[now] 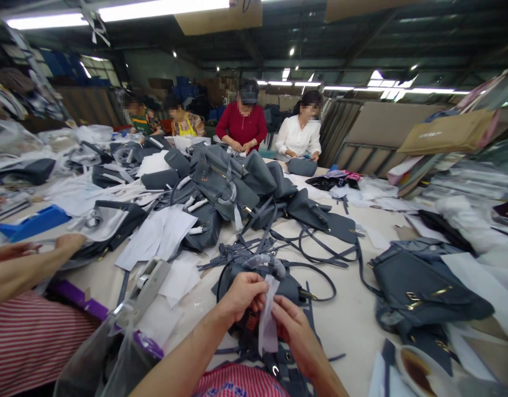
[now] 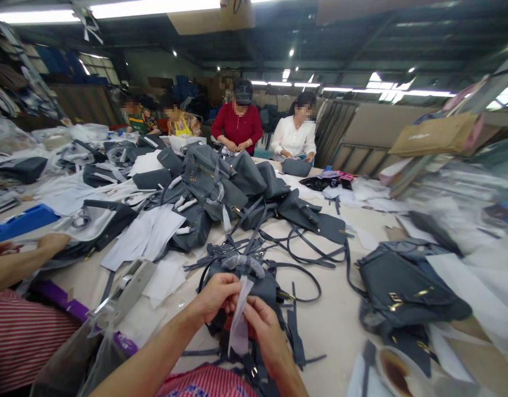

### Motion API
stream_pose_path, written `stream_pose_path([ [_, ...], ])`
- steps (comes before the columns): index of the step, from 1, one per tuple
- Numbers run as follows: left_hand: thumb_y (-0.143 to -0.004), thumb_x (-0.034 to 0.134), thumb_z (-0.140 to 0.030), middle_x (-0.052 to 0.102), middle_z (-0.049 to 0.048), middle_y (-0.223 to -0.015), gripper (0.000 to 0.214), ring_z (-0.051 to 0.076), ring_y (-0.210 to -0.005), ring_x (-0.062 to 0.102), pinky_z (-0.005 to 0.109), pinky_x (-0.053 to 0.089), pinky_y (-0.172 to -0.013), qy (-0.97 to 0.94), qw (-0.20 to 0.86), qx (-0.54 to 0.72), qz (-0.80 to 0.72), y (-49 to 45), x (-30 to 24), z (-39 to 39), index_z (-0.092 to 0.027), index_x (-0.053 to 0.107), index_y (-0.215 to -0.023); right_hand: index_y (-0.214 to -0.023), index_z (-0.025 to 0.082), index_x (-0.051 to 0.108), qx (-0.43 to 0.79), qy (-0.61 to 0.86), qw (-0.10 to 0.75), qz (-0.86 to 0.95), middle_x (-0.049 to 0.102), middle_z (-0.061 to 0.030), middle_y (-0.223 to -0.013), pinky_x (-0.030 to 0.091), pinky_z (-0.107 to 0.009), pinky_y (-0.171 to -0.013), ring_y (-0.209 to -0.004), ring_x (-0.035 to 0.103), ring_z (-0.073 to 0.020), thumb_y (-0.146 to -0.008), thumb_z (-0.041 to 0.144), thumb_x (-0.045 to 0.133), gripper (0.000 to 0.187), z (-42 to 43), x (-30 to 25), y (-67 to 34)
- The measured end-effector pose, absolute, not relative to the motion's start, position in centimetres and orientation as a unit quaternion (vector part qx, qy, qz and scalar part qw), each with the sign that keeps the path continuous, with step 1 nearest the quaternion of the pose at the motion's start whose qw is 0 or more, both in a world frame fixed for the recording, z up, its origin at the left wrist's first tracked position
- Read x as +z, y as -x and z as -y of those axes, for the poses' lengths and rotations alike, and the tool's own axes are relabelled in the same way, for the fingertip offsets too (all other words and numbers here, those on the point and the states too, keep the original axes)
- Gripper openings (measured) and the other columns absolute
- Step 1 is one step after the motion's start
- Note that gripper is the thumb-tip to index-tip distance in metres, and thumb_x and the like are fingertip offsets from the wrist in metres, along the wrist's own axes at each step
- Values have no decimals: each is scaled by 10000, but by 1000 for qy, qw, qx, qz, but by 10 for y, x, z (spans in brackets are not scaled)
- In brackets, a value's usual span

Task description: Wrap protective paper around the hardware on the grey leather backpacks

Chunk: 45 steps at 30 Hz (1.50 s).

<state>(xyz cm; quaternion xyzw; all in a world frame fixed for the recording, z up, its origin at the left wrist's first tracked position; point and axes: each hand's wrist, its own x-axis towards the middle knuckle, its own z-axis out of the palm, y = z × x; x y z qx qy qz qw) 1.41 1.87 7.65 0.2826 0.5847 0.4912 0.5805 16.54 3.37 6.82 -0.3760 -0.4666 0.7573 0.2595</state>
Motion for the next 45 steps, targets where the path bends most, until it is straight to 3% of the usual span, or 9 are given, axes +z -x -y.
stream_pose_path([
  [5,-620,670,-357,408,-89,-441,257,36,-383,308,183,193,-397,-296,581,487,-581,-20,78,-18,-169,496,-599,-915,189,685,768,338,256,480,728,-31,-833,516,-296,-715,-773,672,-208,-686,421,762,335,-17,53,-168],
  [8,-639,650,-319,409,-80,-504,224,53,-452,330,191,227,-435,-325,558,491,-585,-26,78,-17,-168,488,-609,-941,180,679,739,377,262,494,725,-20,-771,514,-272,-628,-669,662,-186,-646,380,770,369,-13,47,-165],
  [11,-680,620,-335,420,-70,-550,239,68,-500,352,200,271,-477,-330,530,503,-597,-30,79,-18,-179,451,-617,-927,172,667,729,409,190,515,650,30,-573,444,-236,-450,-448,574,-145,-684,340,691,297,-11,46,-168],
  [14,-689,600,-323,386,-80,-552,226,70,-511,324,204,264,-494,-329,496,518,-615,-30,80,-18,-187,430,-629,-976,189,681,729,382,131,553,673,28,-620,470,-239,-513,-533,622,-159,-658,232,664,321,-12,49,-178],
  [17,-697,582,-309,392,-74,-562,196,81,-526,341,211,267,-502,-347,472,517,-624,-29,78,-18,-187,442,-637,-900,196,711,663,395,186,607,723,-31,-793,512,-294,-712,-783,673,-212,-717,340,661,238,-21,57,-187],
  [22,-710,565,-275,396,-73,-557,184,91,-530,357,218,279,-507,-372,436,512,-640,-33,70,-18,-196,421,-627,-930,192,688,615,471,292,560,722,-74,-874,524,-332,-726,-842,661,-242,-752,646,581,499,-37,75,-178],
  [28,-726,539,-240,374,-77,-559,174,91,-540,342,214,283,-528,-388,405,509,-653,-32,66,-16,-199,403,-626,-665,206,599,532,488,348,598,599,17,-575,417,-250,-520,-557,531,-155,-702,640,647,438,-44,75,-158],
  [36,-731,545,-270,380,-73,-561,184,92,-536,353,214,290,-519,-357,405,527,-657,-36,66,-15,-202,405,-633,-755,229,614,534,501,308,607,664,-3,-662,446,-268,-566,-623,588,-190,-713,582,658,358,-23,67,-164],
  [45,-756,553,-313,376,-78,-565,202,89,-538,345,209,282,-519,-319,428,560,-633,-37,62,-15,-200,410,-667,-679,240,489,659,465,304,506,497,68,-497,375,-244,-453,-450,481,-136,-655,570,685,384,-14,23,-178],
])
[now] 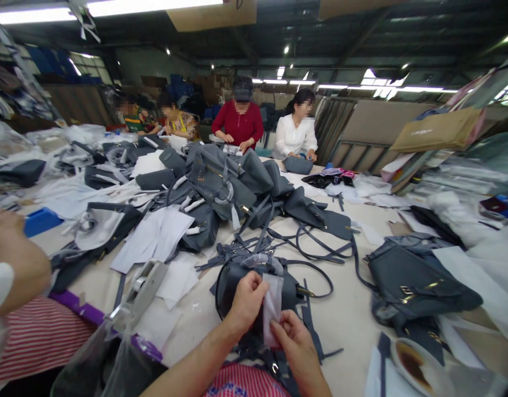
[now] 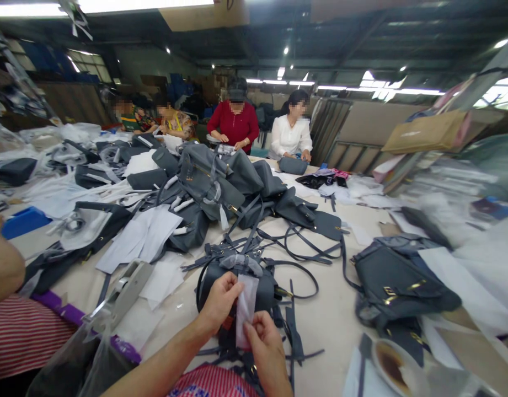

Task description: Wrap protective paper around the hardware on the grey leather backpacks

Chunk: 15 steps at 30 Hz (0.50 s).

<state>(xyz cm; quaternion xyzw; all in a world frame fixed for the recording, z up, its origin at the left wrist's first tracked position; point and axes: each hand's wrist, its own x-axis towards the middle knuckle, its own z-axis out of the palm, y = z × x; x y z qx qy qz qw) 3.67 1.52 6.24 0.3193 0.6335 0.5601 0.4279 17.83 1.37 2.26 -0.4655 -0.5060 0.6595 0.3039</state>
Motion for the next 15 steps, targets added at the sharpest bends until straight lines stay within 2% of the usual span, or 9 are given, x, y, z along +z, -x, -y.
stream_pose_path([
  [2,-755,558,-315,367,-81,-562,205,88,-537,337,208,282,-520,-318,429,559,-634,-36,62,-14,-200,412,-668,-727,239,523,637,492,319,500,541,49,-532,421,-268,-484,-491,536,-163,-651,577,684,381,-18,20,-185],
  [4,-754,565,-333,363,-83,-559,216,88,-530,328,210,278,-515,-315,430,557,-637,-37,63,-14,-200,417,-669,-796,232,586,557,525,349,540,639,-9,-668,487,-322,-609,-643,616,-213,-690,560,664,353,-20,27,-189],
  [8,-729,592,-380,378,-79,-559,254,93,-532,346,220,286,-515,-317,424,559,-638,-40,62,-12,-199,431,-651,-856,232,671,403,502,391,658,691,-69,-853,481,-356,-756,-807,624,-242,-824,475,571,264,-18,54,-184],
  [11,-718,594,-392,416,-67,-563,257,100,-543,379,226,304,-524,-317,425,568,-630,-43,61,-11,-193,452,-642,-922,232,724,397,454,399,691,718,-92,-974,475,-385,-864,-925,635,-259,-853,440,538,287,-17,66,-174],
  [15,-706,607,-392,434,-62,-550,252,96,-528,373,223,287,-502,-301,432,569,-632,-44,60,-8,-181,485,-639,-1017,232,745,426,482,392,658,719,-103,-1099,443,-453,-972,-1045,625,-293,-813,473,550,371,-20,65,-167],
])
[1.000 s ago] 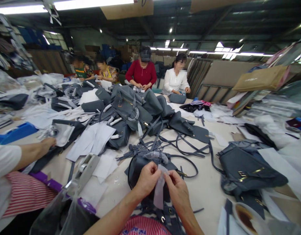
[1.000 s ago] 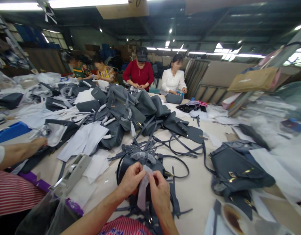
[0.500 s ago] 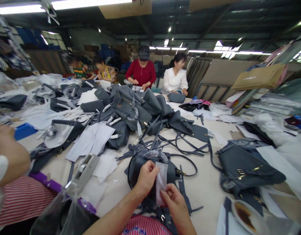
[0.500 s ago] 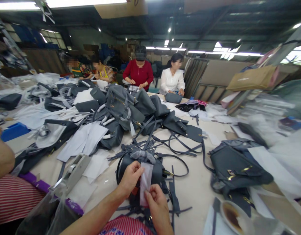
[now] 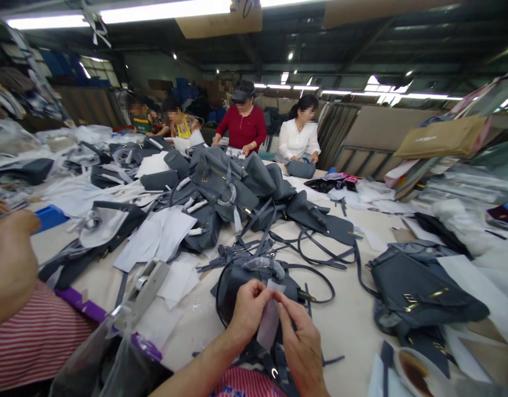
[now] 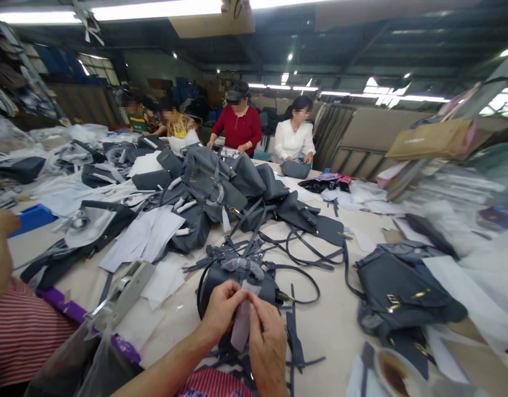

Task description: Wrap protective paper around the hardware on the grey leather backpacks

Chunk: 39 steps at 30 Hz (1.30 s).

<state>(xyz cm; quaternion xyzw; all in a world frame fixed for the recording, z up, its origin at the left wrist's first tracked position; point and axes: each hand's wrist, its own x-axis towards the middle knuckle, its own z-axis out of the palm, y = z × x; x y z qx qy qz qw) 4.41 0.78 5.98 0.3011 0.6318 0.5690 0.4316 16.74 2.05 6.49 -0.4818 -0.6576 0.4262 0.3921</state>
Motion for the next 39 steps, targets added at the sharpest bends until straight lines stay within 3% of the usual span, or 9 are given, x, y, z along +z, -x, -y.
stream_pose_path([
  [7,-727,635,-394,451,-57,-540,266,93,-515,381,215,289,-483,-289,442,576,-625,-46,59,-2,-173,512,-643,-1094,200,713,575,516,369,516,693,-94,-1203,415,-448,-1046,-1170,591,-301,-707,515,678,501,-31,67,-161],
  [13,-716,661,-373,461,-74,-547,257,82,-489,393,201,288,-476,-262,442,589,-624,-45,58,1,-188,485,-690,-1119,196,612,723,431,407,356,756,-38,-946,523,-309,-834,-904,694,-203,-592,395,837,607,-43,61,-144],
  [17,-679,702,-347,482,-82,-539,272,82,-472,407,198,291,-478,-235,436,600,-628,-43,61,1,-196,491,-761,-1012,200,611,732,408,429,338,728,22,-795,508,-232,-707,-728,665,-130,-562,332,873,537,-47,63,-137],
  [22,-673,684,-317,582,-16,-674,208,121,-620,524,224,406,-600,-255,436,644,-575,-46,63,2,-162,564,-745,-934,190,607,731,402,443,328,708,27,-742,507,-227,-672,-690,647,-123,-546,331,879,494,-50,68,-135],
  [27,-676,657,-261,529,-31,-659,163,117,-623,504,225,408,-602,-264,383,658,-592,-45,60,3,-174,519,-675,-954,194,587,731,410,438,325,680,47,-700,480,-191,-562,-607,613,-97,-527,336,890,542,-52,72,-135],
  [32,-705,673,-347,540,-41,-637,242,105,-573,488,214,381,-551,-255,450,632,-576,-41,62,6,-179,511,-772,-951,190,578,738,420,425,314,665,49,-714,474,-184,-517,-588,609,-95,-509,336,898,565,-52,73,-135],
  [36,-697,664,-369,467,-67,-569,262,88,-513,411,203,311,-492,-237,488,619,-567,-40,64,7,-185,479,-711,-971,196,571,731,425,415,338,647,55,-719,479,-191,-506,-585,598,-96,-533,355,887,563,-51,70,-137],
  [39,-739,617,-326,443,-61,-566,222,93,-522,392,215,315,-511,-284,427,604,-610,-41,64,7,-185,468,-654,-972,198,569,710,436,410,370,644,58,-708,483,-198,-503,-593,595,-104,-554,382,870,547,-50,67,-138],
])
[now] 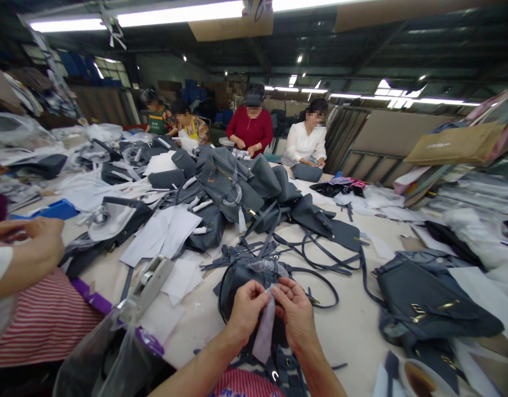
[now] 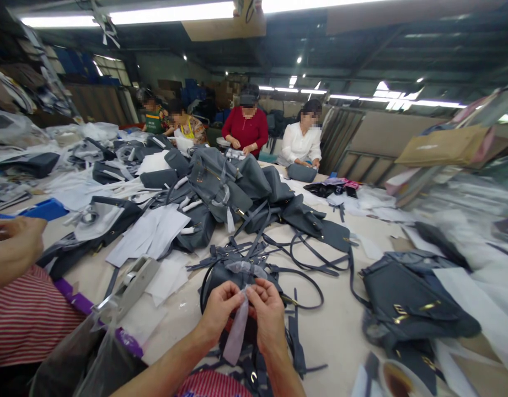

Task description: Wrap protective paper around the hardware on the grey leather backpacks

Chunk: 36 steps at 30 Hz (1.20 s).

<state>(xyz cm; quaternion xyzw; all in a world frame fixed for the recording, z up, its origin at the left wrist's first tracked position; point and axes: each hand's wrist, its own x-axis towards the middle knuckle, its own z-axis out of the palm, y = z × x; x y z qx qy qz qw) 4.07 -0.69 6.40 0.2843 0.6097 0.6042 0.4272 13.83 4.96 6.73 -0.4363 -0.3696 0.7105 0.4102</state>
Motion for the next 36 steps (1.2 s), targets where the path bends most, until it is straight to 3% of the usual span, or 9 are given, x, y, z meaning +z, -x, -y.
stream_pose_path([
  [5,-852,504,-216,517,0,-690,181,135,-651,472,256,353,-613,-462,201,536,-677,-43,65,12,-181,510,-675,-930,190,567,656,457,415,434,674,36,-680,477,-200,-494,-599,615,-128,-566,390,850,502,-52,67,-138],
  [8,-883,448,-170,561,43,-794,171,165,-767,525,276,398,-699,-541,153,520,-643,-41,67,17,-175,578,-772,-893,193,558,664,453,421,420,666,41,-638,467,-203,-467,-545,603,-124,-539,386,858,503,-54,69,-135],
  [12,-894,470,-201,578,55,-848,175,168,-823,551,274,428,-756,-530,194,557,-609,-38,67,19,-172,628,-823,-870,199,543,680,456,416,397,676,38,-626,482,-211,-473,-548,620,-134,-512,389,872,521,-53,69,-135],
  [15,-840,543,-224,544,10,-719,164,134,-680,525,237,410,-634,-431,272,589,-627,-37,62,13,-170,577,-689,-866,202,533,684,458,408,395,675,45,-608,488,-213,-480,-531,617,-130,-519,387,872,518,-51,68,-136],
  [20,-723,628,-263,520,-42,-632,135,109,-564,487,214,373,-540,-323,378,592,-634,-36,58,1,-179,523,-714,-863,196,534,684,452,405,405,678,40,-621,473,-204,-490,-561,623,-131,-544,387,860,495,-52,67,-139],
  [24,-767,578,-352,610,5,-655,207,141,-616,547,235,404,-591,-364,397,547,-641,-36,61,1,-160,598,-691,-900,195,550,673,423,420,438,672,43,-655,467,-213,-543,-589,610,-120,-627,364,804,409,-52,66,-140],
  [31,-725,632,-448,607,-6,-608,285,146,-590,524,235,405,-581,-391,370,531,-654,-32,61,-1,-170,623,-667,-826,214,604,605,442,443,492,649,58,-612,467,-242,-570,-574,605,-133,-696,291,694,177,-47,67,-137],
  [36,-626,706,-562,537,-39,-564,414,105,-504,449,205,346,-490,-323,414,539,-659,-28,65,-10,-166,591,-665,-815,196,664,533,547,476,436,706,-1,-695,462,-246,-568,-645,644,-157,-726,432,646,252,-53,54,-204],
])
